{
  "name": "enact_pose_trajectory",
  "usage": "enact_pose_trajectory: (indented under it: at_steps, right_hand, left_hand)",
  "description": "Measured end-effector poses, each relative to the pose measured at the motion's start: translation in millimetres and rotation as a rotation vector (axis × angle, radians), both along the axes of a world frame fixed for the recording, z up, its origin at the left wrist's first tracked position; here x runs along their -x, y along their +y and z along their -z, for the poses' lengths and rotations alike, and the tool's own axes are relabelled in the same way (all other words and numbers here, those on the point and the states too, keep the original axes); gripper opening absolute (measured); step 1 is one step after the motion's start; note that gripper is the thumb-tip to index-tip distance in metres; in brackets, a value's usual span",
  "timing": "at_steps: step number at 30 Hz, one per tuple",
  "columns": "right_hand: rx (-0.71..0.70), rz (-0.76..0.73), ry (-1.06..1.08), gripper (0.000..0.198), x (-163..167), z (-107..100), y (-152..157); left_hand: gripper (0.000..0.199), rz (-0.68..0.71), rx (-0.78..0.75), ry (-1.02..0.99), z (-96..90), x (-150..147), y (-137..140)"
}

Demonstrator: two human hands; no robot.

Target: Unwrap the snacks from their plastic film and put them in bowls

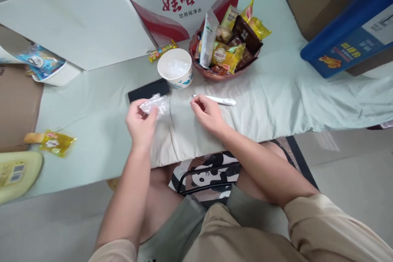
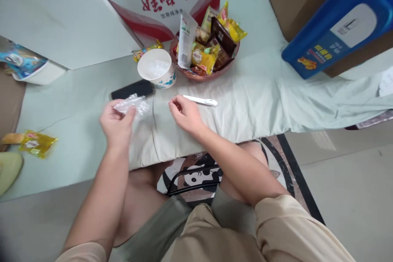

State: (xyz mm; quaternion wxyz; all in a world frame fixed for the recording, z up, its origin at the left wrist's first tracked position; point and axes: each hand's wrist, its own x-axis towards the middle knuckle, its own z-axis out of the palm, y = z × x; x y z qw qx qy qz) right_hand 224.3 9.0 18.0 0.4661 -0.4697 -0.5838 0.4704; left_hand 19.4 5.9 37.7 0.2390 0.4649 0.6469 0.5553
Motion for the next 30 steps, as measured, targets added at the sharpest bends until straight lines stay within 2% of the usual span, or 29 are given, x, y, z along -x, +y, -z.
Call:
enact_pose_trajectory:
  at_steps: [1, 3, 4, 6, 8, 9, 12, 14, 16, 19, 21, 23, 26, 28, 30]
  right_hand:
    - [-0.014, -0.026, -0.005, 0.017, 0, -1, 2]
    - [-0.040, -0.057, -0.004, 0.016, -1, -4, 4]
    - [-0.049, -0.060, -0.003, 0.016, -1, -5, 5]
    - [-0.061, -0.052, -0.007, 0.016, -2, -6, 8]
    - [-0.095, -0.029, -0.043, 0.015, -5, -7, 12]
    - [-0.132, -0.002, -0.083, 0.015, -7, -7, 14]
    - [-0.289, 0.167, -0.311, 0.017, -17, -7, 19]
    - [-0.345, 0.312, -0.501, 0.022, -25, -9, 23]
    - [-0.338, 0.402, -0.657, 0.027, -33, -11, 26]
    - [-0.294, 0.378, -0.817, 0.030, -43, -13, 32]
    - [-0.268, 0.321, -0.907, 0.026, -48, -15, 37]
    - [-0.241, 0.291, -0.971, 0.026, -52, -16, 40]
    - [-0.206, 0.312, -0.997, 0.031, -58, -18, 43]
    - [-0.194, 0.341, -0.979, 0.032, -61, -18, 43]
    - [-0.193, 0.364, -0.946, 0.032, -64, -18, 43]
  left_hand:
    - [0.030, -0.050, -0.045, 0.087, -10.1, 2, 11]
    - [0.026, -0.058, -0.085, 0.331, -31.3, -3, 39]
    - [0.024, -0.030, -0.070, 0.481, -40.9, -10, 55]
    - [0.019, 0.132, 0.010, 0.755, -55.3, -29, 88]
    - [0.013, 0.346, 0.176, 1.018, -63.0, -49, 117]
    - [0.011, 0.432, 0.317, 1.113, -65.4, -57, 128]
    - [0.017, 0.706, 0.620, 1.216, -70.8, -71, 146]
    - [0.028, 0.834, 0.684, 1.191, -74.7, -75, 148]
    - [0.035, 0.863, 0.703, 1.205, -77.8, -77, 144]
    - [0.037, 0.863, 0.680, 1.320, -78.5, -75, 134]
    - [0.035, 0.834, 0.587, 1.393, -77.0, -72, 126]
    - [0.037, 0.732, 0.467, 1.425, -75.9, -68, 117]
    - [0.043, 0.584, 0.329, 1.352, -77.9, -69, 100]
    - [0.042, 0.581, 0.262, 1.292, -81.3, -76, 89]
    - [0.040, 0.642, 0.227, 1.269, -85.3, -90, 80]
